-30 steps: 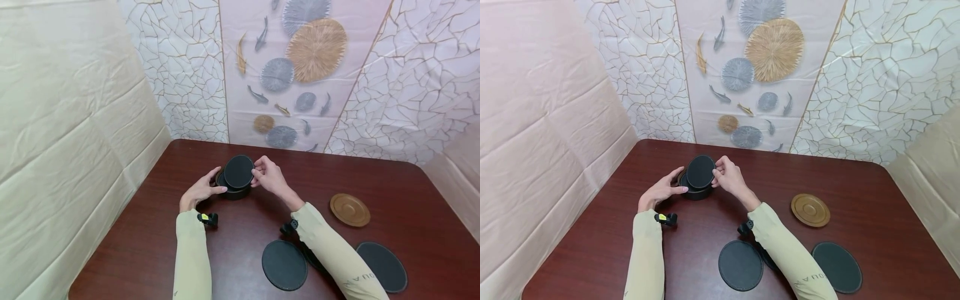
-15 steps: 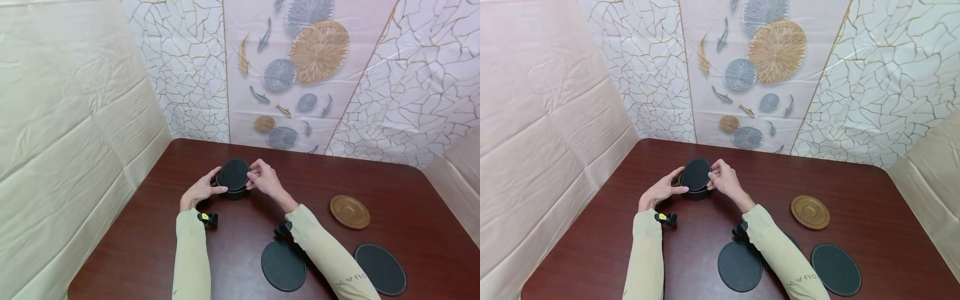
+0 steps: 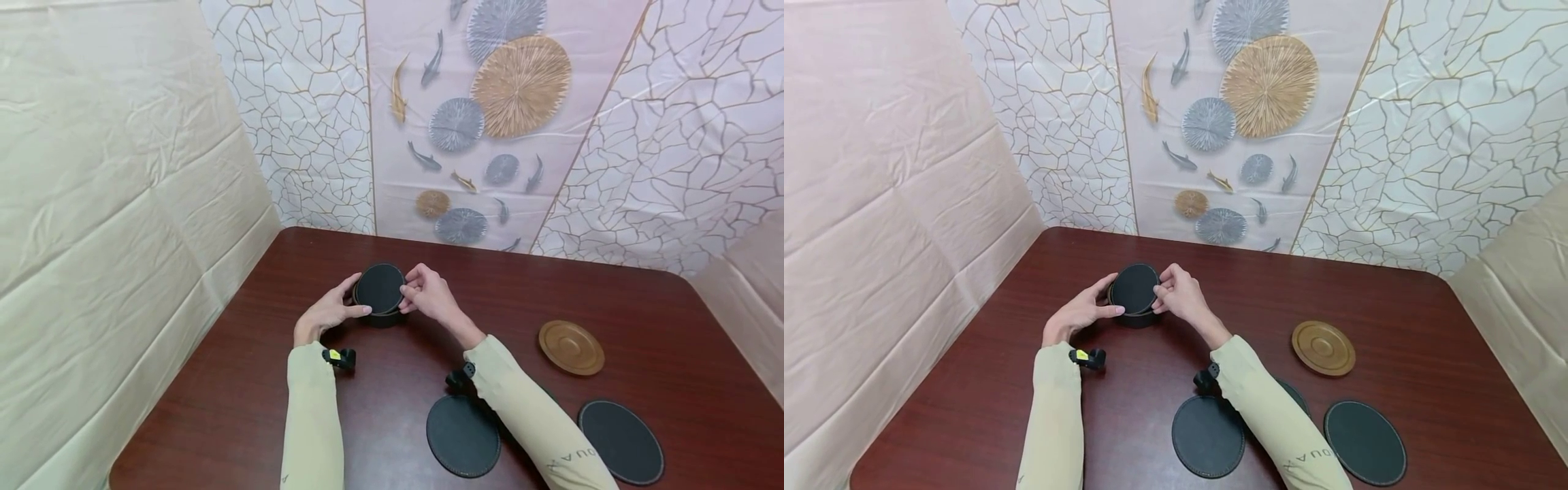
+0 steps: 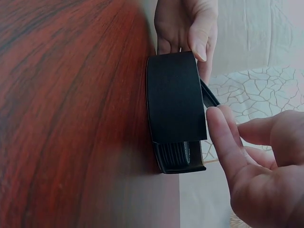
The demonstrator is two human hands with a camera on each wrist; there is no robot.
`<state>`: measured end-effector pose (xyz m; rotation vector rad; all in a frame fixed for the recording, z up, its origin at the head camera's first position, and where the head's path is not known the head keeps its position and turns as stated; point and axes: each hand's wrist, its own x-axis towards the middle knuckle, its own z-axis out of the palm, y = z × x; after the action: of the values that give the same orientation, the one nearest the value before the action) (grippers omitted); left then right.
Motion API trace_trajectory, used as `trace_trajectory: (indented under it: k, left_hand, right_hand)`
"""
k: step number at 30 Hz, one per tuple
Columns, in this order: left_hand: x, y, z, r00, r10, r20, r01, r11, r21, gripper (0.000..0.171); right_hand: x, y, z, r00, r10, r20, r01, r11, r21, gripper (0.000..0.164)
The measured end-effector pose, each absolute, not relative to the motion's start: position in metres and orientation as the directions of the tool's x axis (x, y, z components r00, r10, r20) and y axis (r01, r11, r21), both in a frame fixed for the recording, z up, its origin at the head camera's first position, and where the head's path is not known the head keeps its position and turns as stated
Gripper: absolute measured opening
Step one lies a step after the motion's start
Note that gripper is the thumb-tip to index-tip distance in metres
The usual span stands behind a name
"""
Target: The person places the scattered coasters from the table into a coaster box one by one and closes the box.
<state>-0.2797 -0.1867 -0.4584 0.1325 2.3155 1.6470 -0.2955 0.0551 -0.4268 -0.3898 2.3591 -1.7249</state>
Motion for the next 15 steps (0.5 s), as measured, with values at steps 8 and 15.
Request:
trace_trajectory:
  k: [8,15]
  left_hand:
    - [-0.279,-0.188,-0.460,-0.952,0.252,-0.174,-0.083,0.334,0.939,0.092]
    - [-0.278,-0.188,-0.458,-0.954,0.249,-0.169,-0.072,0.356,0.932,0.091]
  right_hand:
    - [-0.298,0.060,-0.426,-0.931,-0.363,-0.047,-0.080,0.327,-0.942,0.025]
    - [-0.300,0.066,-0.421,-0.940,-0.340,-0.006,-0.136,0.393,-0.909,0.016]
